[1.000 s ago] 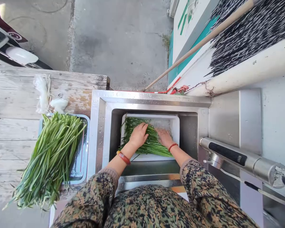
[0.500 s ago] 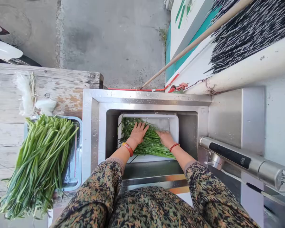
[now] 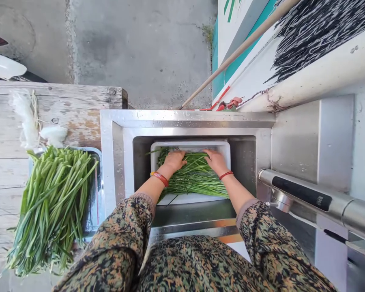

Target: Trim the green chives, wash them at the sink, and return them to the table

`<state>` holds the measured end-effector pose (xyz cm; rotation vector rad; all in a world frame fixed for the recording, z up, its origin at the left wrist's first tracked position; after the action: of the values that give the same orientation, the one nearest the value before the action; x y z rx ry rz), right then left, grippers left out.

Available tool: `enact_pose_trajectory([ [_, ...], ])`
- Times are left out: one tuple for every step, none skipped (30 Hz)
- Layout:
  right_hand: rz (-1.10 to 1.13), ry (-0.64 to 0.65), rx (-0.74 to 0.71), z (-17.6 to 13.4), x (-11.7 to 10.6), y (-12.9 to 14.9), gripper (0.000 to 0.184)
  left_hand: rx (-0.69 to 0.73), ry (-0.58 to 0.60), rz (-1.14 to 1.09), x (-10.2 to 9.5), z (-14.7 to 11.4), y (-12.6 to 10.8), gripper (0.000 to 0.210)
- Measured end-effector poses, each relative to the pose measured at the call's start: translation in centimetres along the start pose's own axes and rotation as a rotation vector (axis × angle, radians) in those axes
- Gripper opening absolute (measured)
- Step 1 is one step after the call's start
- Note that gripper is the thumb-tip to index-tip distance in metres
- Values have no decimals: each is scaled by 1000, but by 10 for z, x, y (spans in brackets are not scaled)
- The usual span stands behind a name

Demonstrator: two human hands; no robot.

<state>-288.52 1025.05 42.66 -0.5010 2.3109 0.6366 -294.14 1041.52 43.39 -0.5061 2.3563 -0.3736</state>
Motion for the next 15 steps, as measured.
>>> enact_pose_trajectory([
  [-23, -105, 25, -2, -6, 0, 58, -18, -82, 0, -6, 0, 2, 57],
  [-47, -156, 34, -5, -7, 2, 64, -31, -140, -1, -8, -2, 3, 62],
  [-64, -138, 19, -9, -2, 5, 71, -36, -164, -4, -7, -4, 3, 66],
  [-72, -62, -14, -12, 7, 8, 74, -32, -153, -9, -3, -6, 2, 67],
  [-72, 30, -53, -15, 16, 11, 72, -19, -115, -16, 3, -8, 0, 64],
  [-68, 90, -82, -18, 22, 13, 68, -3, -73, -22, 8, -9, -2, 57],
  [-63, 88, -87, -19, 21, 13, 63, 6, -64, -26, 9, -10, -2, 51],
  [-59, 28, -70, -19, 16, 11, 60, 9, -92, -27, 7, -12, -3, 49],
  [-59, -63, -35, -19, 8, 9, 60, 4, -140, -26, 4, -13, -2, 51],
  [-61, -144, 3, -20, 1, 8, 62, -8, -181, -22, 1, -14, -2, 57],
  [-58, -174, 27, -21, 0, 8, 66, -22, -199, -18, 0, -16, -1, 63],
  [-51, -145, 28, -22, 4, 10, 70, -33, -187, -16, 3, -17, -1, 67],
  [-39, -63, 6, -23, 12, 13, 74, -35, -146, -18, 8, -18, -2, 69],
  [-24, 38, -29, -25, 20, 17, 75, -24, -91, -27, 13, -19, -3, 67],
  [-9, 127, -68, -26, 27, 20, 74, -7, -37, -38, 18, -20, -5, 61],
])
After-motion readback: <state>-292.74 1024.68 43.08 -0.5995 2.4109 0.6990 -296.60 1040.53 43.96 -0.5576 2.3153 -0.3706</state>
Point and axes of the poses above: each hand's wrist, its own z-axis towards the middle knuckle, its own x-axis out of the palm, y = z × x, the point moved 8 cm from there along z, towards the middle knuckle, and after that the axes turned 6 degrees about -z, right-handed, at the moved point
